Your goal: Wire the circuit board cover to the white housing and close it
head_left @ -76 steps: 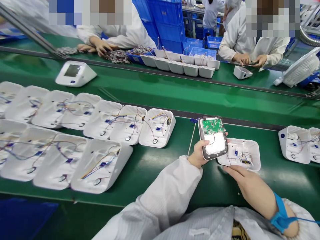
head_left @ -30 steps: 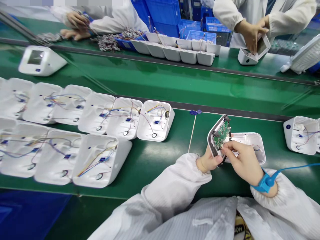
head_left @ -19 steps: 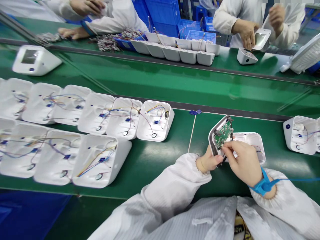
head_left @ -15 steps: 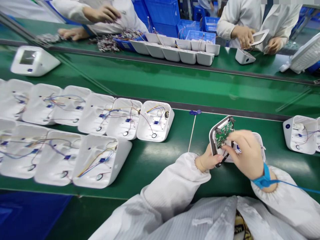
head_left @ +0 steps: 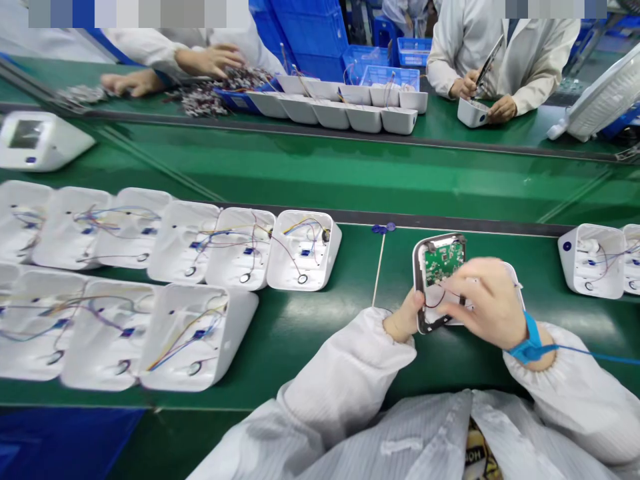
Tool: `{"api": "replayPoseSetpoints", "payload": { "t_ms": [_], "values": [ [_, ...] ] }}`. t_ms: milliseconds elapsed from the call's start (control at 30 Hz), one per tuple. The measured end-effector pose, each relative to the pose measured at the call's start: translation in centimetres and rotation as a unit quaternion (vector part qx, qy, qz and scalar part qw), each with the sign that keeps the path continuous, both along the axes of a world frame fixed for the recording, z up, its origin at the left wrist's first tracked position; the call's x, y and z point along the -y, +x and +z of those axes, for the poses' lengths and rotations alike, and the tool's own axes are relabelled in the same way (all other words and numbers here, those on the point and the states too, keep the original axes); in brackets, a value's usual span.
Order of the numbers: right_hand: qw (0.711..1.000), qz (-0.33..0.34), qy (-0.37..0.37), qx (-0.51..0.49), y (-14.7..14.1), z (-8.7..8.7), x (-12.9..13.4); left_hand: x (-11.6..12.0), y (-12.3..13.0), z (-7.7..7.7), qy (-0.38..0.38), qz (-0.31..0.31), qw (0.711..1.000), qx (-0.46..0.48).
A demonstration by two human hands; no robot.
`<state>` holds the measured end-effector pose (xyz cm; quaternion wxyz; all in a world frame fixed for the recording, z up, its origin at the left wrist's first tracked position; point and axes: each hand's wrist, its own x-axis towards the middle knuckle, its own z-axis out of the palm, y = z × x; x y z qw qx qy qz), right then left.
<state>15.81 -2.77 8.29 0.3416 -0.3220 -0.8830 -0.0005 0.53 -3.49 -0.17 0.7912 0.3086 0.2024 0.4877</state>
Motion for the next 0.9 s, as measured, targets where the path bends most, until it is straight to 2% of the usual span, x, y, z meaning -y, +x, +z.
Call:
{"api": "replayPoseSetpoints", "payload": {
  "t_ms": [100,200,267,433,467,533,600,667,733,800,900],
  "values": [
    [0.997,0.007,-0.037,0.060,-0.6,-0.9,1.0,-0.1,0.0,-0.5,-0.013,0.003,1.000,-0.002],
    [0.994,-0.042,-0.049,0.086,-1.2,-1.8,1.4,-0.1,-0.1,-0.5,-0.024,0.001,1.000,-0.008],
    [0.992,-0.068,-0.046,0.091,-1.4,-1.7,1.7,0.0,-0.3,-0.2,-0.026,0.002,1.000,-0.012],
    [0.998,-0.044,-0.033,0.031,0.8,1.0,3.4,0.1,-0.7,1.3,-0.013,-0.016,1.000,0.006],
    [0.998,-0.054,-0.029,0.013,1.8,1.7,3.7,0.1,-0.7,1.5,-0.016,-0.024,1.000,0.011],
    [0.992,-0.120,-0.034,-0.009,3.9,2.6,3.9,0.1,-0.7,1.7,-0.025,-0.030,0.999,0.020],
    [0.982,-0.162,-0.092,-0.002,5.9,2.9,3.6,0.0,-0.6,1.7,-0.025,-0.030,0.999,0.031],
    [0.973,-0.123,-0.193,0.017,7.3,2.7,3.1,0.0,-0.4,1.7,-0.014,-0.029,0.999,0.041],
    [0.959,-0.043,-0.281,0.022,7.9,2.3,2.7,0.0,-0.3,1.7,-0.007,-0.027,0.999,0.042],
    [0.944,0.028,-0.327,0.017,8.0,2.1,2.5,0.0,-0.3,1.7,-0.004,-0.023,0.999,0.036],
    [0.929,0.105,-0.354,0.016,7.8,2.2,2.4,0.0,-0.2,1.7,0.000,-0.017,0.999,0.037]
  ]
}}
